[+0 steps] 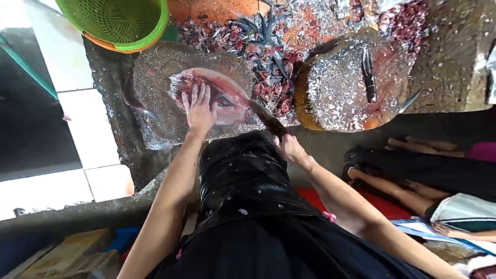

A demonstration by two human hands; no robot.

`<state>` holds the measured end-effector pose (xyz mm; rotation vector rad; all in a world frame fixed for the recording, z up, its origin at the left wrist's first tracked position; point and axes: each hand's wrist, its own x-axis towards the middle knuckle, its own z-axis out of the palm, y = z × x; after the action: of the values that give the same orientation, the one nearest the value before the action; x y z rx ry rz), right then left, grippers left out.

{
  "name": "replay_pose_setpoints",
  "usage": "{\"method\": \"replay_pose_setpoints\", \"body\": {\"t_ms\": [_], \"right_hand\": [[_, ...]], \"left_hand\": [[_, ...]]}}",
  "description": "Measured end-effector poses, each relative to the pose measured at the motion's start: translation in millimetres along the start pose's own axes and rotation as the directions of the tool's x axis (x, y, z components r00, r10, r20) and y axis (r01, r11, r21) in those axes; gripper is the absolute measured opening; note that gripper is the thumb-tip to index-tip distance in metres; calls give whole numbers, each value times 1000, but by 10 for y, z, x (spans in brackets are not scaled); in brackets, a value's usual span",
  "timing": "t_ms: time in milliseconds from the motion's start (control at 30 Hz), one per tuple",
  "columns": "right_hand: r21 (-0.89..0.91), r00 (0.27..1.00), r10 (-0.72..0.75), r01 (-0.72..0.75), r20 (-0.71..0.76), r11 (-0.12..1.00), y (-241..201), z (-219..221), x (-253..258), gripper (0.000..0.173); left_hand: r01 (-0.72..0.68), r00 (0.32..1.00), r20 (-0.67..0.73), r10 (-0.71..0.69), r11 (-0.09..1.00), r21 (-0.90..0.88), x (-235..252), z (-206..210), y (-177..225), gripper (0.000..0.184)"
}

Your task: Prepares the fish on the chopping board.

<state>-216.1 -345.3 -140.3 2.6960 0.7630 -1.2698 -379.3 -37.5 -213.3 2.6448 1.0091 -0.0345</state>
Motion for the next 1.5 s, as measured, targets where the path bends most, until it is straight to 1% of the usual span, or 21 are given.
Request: {"method": "replay_pose_setpoints", "body": {"t_ms": [67,167,267,333,433,533,600,667,733,800,867,900,933,1033,1133,1200,1267,1300,1333,1400,1500], "right_hand": [[69,999,17,-14,-36,998,22,65,-105,61],[235,978,4,47,-211,971,76,94,-239,62],[304,934,5,111,-358,946,119,30,-346,54],[305,888,7,150,-459,940,154,25,-335,47],[330,895,64,95,-440,939,192,-76,-302,53],[291,905,26,110,-425,950,259,-177,-302,48],[281,890,-30,175,-455,944,247,-166,-299,48],[278,886,-65,212,-459,937,171,-196,-256,54],[259,904,-99,223,-417,940,52,-242,-207,59],[248,919,-166,265,-357,932,-99,-258,-120,60],[229,919,-258,331,-297,916,-280,-261,-53,59],[208,917,-302,359,-262,910,-368,-269,-26,59],[176,916,-337,376,-216,910,-447,-278,-12,60],[83,913,-398,404,-86,911,-651,-302,-10,63],[25,899,-437,438,-16,899,-718,-234,6,64],[-3,893,-450,450,26,893,-726,-202,22,65],[-25,903,-427,428,52,903,-756,-162,82,66],[-34,912,-406,408,60,912,-767,-136,114,66],[-35,921,-385,388,59,921,-778,-106,146,67],[-34,935,-352,353,49,935,-808,-39,230,67],[-40,949,-312,313,34,949,-830,34,346,70]], "left_hand": [[22,1000,-2,-22,999,-38,49,-91,20,60],[101,988,-100,-114,986,-133,358,-433,37,60],[110,989,120,-90,979,-170,831,-734,-24,97],[-48,954,294,67,996,-70,1102,-767,-84,87],[-242,844,478,243,968,-65,1267,-897,-48,58],[-285,852,413,322,947,-152,1070,-1138,-28,47],[-205,911,328,248,965,-162,797,-1375,-62,46],[-35,975,204,87,970,-242,464,-1523,-152,53],[175,984,53,-172,853,-492,51,-1469,-215,59],[252,891,-18,-454,525,-813,-337,-1213,-131,58],[221,755,59,-653,170,-960,-596,-862,49,54],[234,700,115,-704,74,-969,-682,-675,113,53],[288,659,163,-735,45,-957,-757,-502,152,52],[524,631,268,-728,145,-839,-960,-216,176,61],[603,683,146,-716,440,-666,-1223,-362,332,78],[491,769,-72,-635,659,-570,-1311,-479,449,88],[254,859,-291,-421,845,-471,-1131,-319,394,66],[130,900,-330,-284,899,-418,-1008,-173,349,50],[25,937,-316,-150,930,-367,-891,-30,317,40],[-88,968,-251,22,963,-253,-701,194,295,39],[-123,939,-340,56,976,-180,-610,345,288,38]]}}
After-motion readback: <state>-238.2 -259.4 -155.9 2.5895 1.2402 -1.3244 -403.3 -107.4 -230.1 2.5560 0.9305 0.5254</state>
